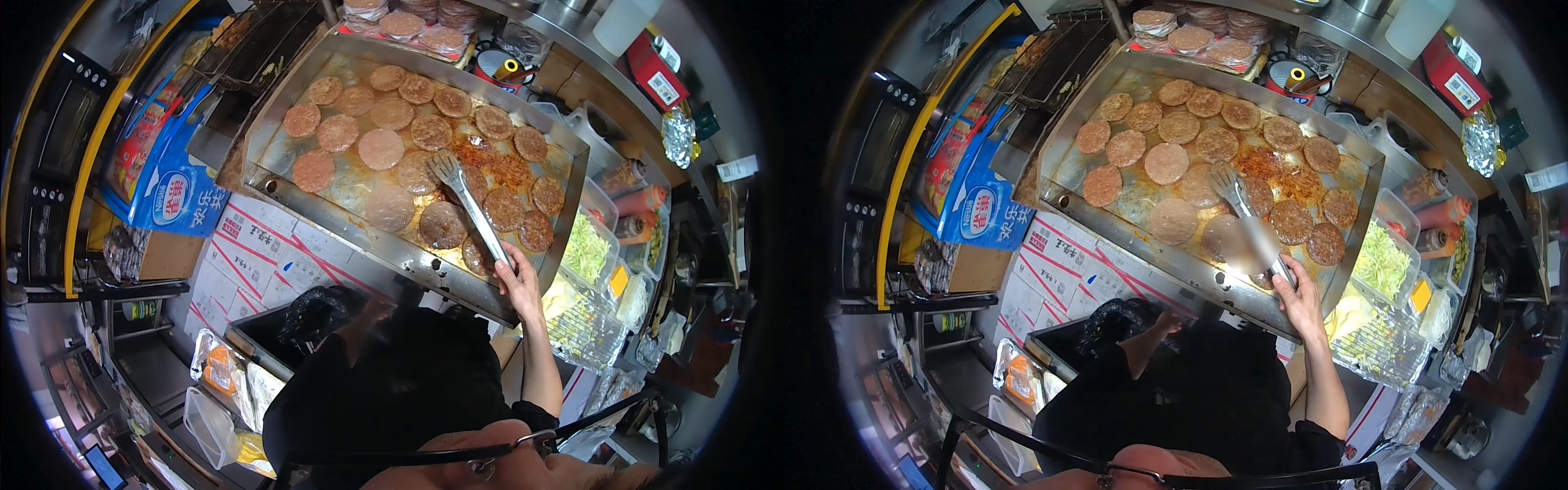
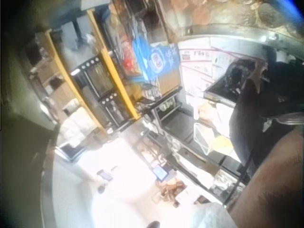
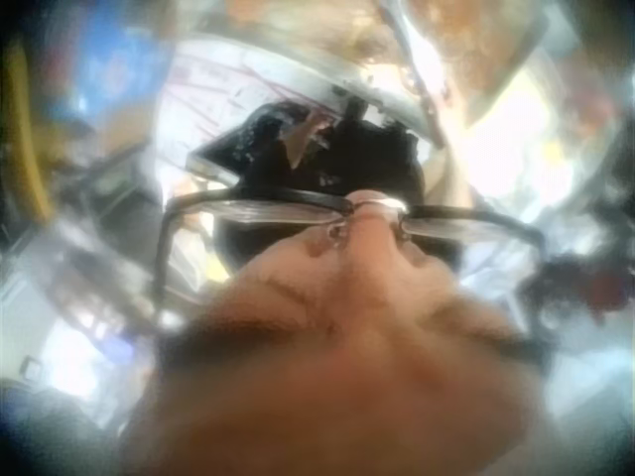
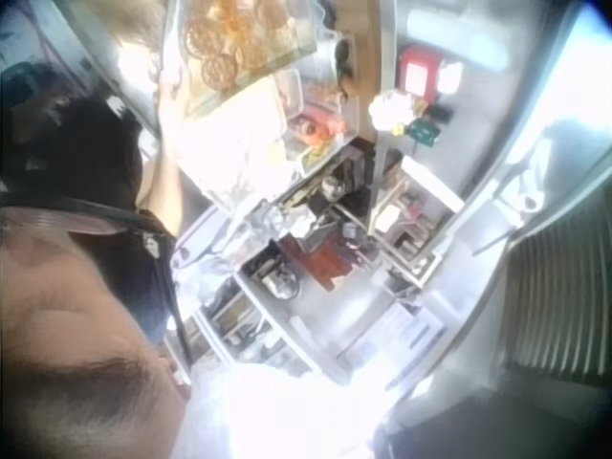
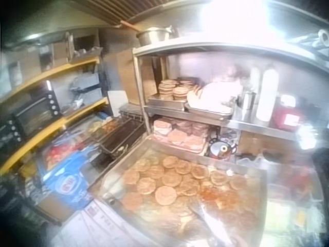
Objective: The person assembles burritos by placing tortillas on foil, adding shredded lettuce and cooked meat patties, then rolling them. The person also flips and arranges multiple meat patties on a flat-top grill using tongs and a yellow spatula.
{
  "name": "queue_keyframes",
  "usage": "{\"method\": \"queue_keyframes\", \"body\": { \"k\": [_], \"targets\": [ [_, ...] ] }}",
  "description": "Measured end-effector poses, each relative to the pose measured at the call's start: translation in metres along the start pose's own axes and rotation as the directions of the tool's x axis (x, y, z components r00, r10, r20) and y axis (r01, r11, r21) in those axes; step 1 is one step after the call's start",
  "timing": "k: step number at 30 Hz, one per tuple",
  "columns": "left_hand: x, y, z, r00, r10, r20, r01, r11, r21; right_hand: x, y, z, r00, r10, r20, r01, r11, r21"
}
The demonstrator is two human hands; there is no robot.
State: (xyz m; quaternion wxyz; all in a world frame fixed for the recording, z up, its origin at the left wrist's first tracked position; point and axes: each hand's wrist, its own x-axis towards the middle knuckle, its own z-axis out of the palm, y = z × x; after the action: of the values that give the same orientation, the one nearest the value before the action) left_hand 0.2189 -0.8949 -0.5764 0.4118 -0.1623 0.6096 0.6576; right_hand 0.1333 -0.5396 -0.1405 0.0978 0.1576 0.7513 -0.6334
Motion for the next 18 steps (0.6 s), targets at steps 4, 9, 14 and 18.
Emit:
{"method": "queue_keyframes", "body": {
  "k": [4,9,14,18],
  "targets": [
    [-0.033,0.041,0.026,0.983,-0.133,-0.129,0.137,0.990,0.022,0.004,0.000,0.005,1.000,0.014,0.011,-0.014,1.000,0.007],
    [-0.037,0.041,0.021,0.973,-0.187,-0.135,0.189,0.982,-0.003,0.024,0.014,0.006,0.996,-0.091,0.017,0.092,0.988,-0.127],
    [-0.025,0.003,-0.009,0.963,-0.254,-0.090,0.228,0.947,-0.227,0.092,-0.082,0.020,0.949,-0.313,0.033,0.277,0.780,-0.561],
    [-0.017,0.015,0.004,0.986,-0.095,-0.137,0.112,0.987,0.117,0.186,-0.117,0.037,0.726,-0.656,0.205,0.426,0.196,-0.883]
  ]
}}
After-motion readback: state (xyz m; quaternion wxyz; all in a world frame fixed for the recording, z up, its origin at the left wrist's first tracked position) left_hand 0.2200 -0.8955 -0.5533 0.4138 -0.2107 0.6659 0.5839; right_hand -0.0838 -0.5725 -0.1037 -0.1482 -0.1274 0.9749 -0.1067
